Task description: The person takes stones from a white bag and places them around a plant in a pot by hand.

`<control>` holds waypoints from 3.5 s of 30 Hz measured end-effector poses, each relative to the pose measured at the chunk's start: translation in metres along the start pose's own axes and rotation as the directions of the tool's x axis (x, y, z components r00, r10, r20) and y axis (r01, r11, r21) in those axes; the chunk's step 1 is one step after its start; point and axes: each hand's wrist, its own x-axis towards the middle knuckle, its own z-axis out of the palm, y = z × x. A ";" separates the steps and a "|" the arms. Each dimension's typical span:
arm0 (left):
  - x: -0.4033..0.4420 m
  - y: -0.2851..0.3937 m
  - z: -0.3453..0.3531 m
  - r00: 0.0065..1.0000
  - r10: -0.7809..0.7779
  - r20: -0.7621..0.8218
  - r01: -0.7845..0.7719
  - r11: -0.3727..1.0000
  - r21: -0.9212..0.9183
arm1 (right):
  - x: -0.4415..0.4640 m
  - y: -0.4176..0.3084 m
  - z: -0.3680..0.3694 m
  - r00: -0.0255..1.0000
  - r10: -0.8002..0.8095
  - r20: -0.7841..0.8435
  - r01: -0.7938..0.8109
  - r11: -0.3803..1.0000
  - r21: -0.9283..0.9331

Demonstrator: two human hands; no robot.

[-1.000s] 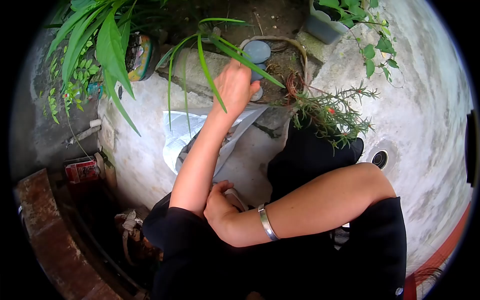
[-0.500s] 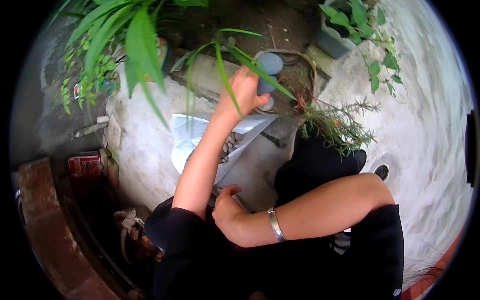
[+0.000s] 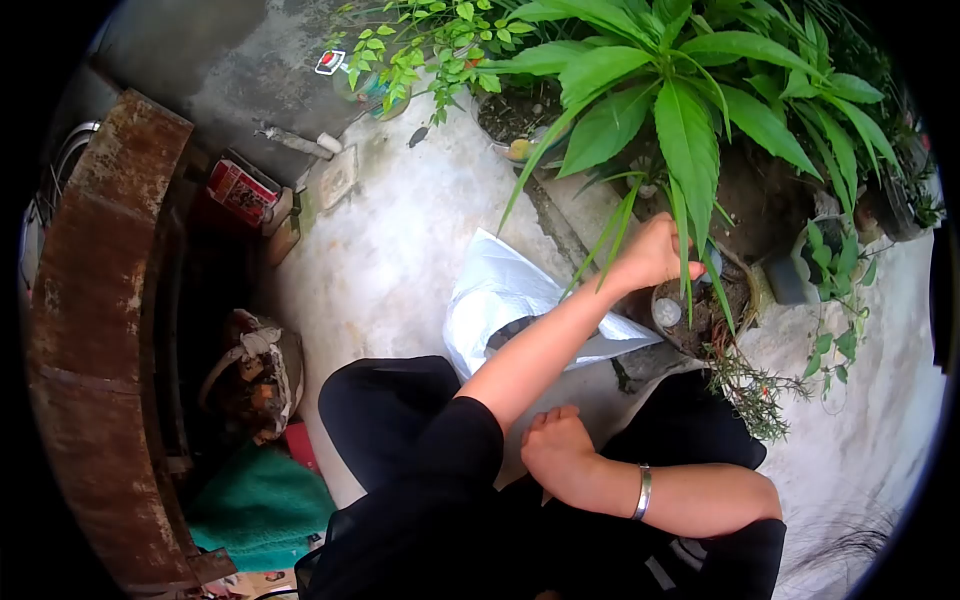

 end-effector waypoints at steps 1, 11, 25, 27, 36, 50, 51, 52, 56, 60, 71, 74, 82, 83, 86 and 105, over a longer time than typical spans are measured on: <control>0.005 -0.002 0.004 1.000 0.011 -0.005 -0.011 1.000 -0.004 | 0.001 0.000 0.003 0.999 0.011 -0.034 -0.010 1.000 0.010; 0.027 -0.015 0.028 0.961 0.277 -0.013 -0.263 0.927 0.267 | 0.006 -0.004 0.002 0.996 0.085 -0.003 -0.083 0.979 0.186; 0.033 0.034 0.049 0.798 0.168 0.579 -0.566 0.539 0.623 | 0.019 -0.013 -0.008 0.978 -0.031 0.205 0.020 0.998 0.055; 0.038 0.034 0.056 0.769 0.174 0.616 -0.608 0.497 0.619 | 0.019 -0.014 -0.006 0.979 -0.044 0.198 0.036 0.998 0.045; 0.050 0.009 0.071 0.637 0.305 0.708 -0.762 0.390 0.518 | 0.018 -0.012 -0.004 0.980 -0.054 0.191 0.047 0.998 0.040; 0.041 0.005 0.064 0.766 0.315 0.560 -0.642 0.325 0.695 | 0.013 -0.012 -0.004 0.982 -0.014 0.187 0.009 0.999 0.030; 0.039 0.004 0.067 0.765 0.314 0.562 -0.643 0.325 0.694 | 0.012 -0.012 -0.004 0.982 -0.014 0.186 0.008 0.999 0.032; 0.038 0.005 0.069 0.777 0.298 0.555 -0.629 0.345 0.696 | 0.012 -0.012 -0.006 0.979 -0.015 0.201 0.010 1.000 0.024; 0.032 0.014 0.071 0.780 0.269 0.565 -0.624 0.394 0.675 | 0.011 -0.009 -0.008 0.975 -0.031 0.222 0.024 0.999 0.034; 0.035 0.014 0.072 0.786 0.252 0.564 -0.615 0.409 0.674 | 0.013 -0.012 -0.004 0.978 -0.037 0.203 0.031 0.999 0.036; 0.046 0.015 0.049 0.778 0.258 0.573 -0.607 0.542 0.581 | 0.011 -0.011 -0.003 0.981 -0.026 0.193 0.012 0.997 0.071; 0.031 0.038 0.013 0.831 0.170 0.529 -0.451 0.763 0.463 | 0.005 -0.012 0.002 0.995 -0.005 0.100 -0.001 0.998 0.066; -0.055 0.028 -0.103 0.852 -0.339 0.399 0.064 0.825 0.562 | 0.004 -0.009 -0.006 0.998 -0.056 -0.038 0.056 0.998 0.015; -0.067 0.019 -0.114 0.801 -0.420 0.427 0.148 0.829 0.539 | 0.009 -0.003 -0.007 0.996 -0.087 0.005 0.086 0.994 0.072; -0.106 0.035 -0.138 0.796 -0.424 0.432 -0.062 0.652 0.755 | 0.020 0.023 -0.030 0.966 -0.118 0.230 0.059 0.967 0.250; -0.153 0.003 -0.173 0.970 -0.024 0.240 -0.192 0.528 0.827 | 0.158 0.123 0.158 0.801 0.598 0.020 -0.506 0.659 0.557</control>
